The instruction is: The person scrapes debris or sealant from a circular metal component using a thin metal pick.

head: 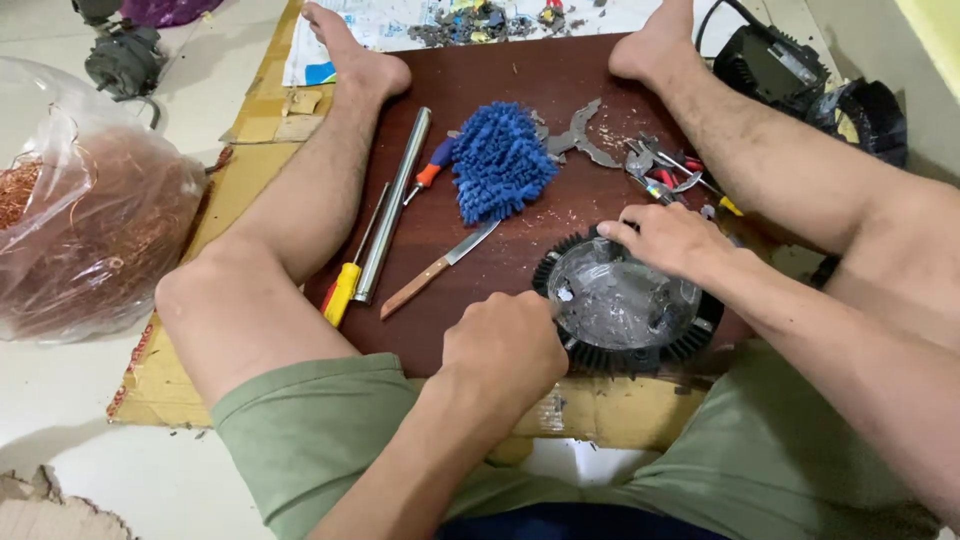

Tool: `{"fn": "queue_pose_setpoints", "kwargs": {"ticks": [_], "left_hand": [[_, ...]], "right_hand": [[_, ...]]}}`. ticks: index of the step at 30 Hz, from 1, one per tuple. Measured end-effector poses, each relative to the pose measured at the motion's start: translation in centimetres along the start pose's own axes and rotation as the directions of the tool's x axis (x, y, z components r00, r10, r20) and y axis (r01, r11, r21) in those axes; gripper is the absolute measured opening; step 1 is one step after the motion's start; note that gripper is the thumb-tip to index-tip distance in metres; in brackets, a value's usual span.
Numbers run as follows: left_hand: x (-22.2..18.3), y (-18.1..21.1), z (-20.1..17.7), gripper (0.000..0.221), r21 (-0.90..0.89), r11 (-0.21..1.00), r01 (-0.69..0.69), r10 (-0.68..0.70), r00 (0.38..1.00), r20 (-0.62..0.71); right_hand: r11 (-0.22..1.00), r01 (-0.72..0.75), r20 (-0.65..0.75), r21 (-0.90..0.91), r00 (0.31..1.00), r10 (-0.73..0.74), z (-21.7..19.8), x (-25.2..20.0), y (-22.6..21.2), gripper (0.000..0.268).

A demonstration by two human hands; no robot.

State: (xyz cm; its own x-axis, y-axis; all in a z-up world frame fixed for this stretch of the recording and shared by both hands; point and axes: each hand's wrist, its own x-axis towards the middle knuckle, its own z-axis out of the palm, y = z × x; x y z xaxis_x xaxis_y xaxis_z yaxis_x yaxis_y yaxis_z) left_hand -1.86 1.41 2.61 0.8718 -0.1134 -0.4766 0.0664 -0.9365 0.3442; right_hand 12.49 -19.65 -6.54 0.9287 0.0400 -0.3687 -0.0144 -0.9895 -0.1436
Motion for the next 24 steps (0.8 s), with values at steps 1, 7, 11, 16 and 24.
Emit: {"fn": "queue_pose_setpoints", "kwargs": {"ticks": [1,7,11,16,24], "left_hand": [[-0.2,0.1,-0.3,0.037,-0.002,1.0,0.0,0.0,1.0,-0.003],[0.5,0.7,-0.1,0.033,0.053,0.998,-0.021,0.02,1.0,0.024],[0.7,-0.1,1.3,0.031,-0.054,0.998,0.014,-0.014,1.0,0.007],[3.1,0.4,3.5,0.031,-0.151,0.988,0.034,-0.037,0.999,-0.013],[2.7,2.4,4.0,0.027,0.02,0.999,-0.043,0.043,0.999,-0.032]], "right_hand": [[1.0,0.002,-0.002,-0.002,1.0,-0.002,-0.2,-0.3,-0.2,0.06],[1.0,-0.025,-0.037,-0.011,0.999,0.024,-0.9,-2.4,-1.1,0.057],[0.995,-0.076,-0.079,0.068,0.994,0.081,-0.8,-2.4,-0.2,0.058],[0.99,-0.134,-0.103,0.049,0.985,0.138,-0.5,-1.5,0.8,0.061],[0.998,-0.062,-0.126,0.019,0.99,0.064,-1.2,-2.3,0.0,0.059]]}}
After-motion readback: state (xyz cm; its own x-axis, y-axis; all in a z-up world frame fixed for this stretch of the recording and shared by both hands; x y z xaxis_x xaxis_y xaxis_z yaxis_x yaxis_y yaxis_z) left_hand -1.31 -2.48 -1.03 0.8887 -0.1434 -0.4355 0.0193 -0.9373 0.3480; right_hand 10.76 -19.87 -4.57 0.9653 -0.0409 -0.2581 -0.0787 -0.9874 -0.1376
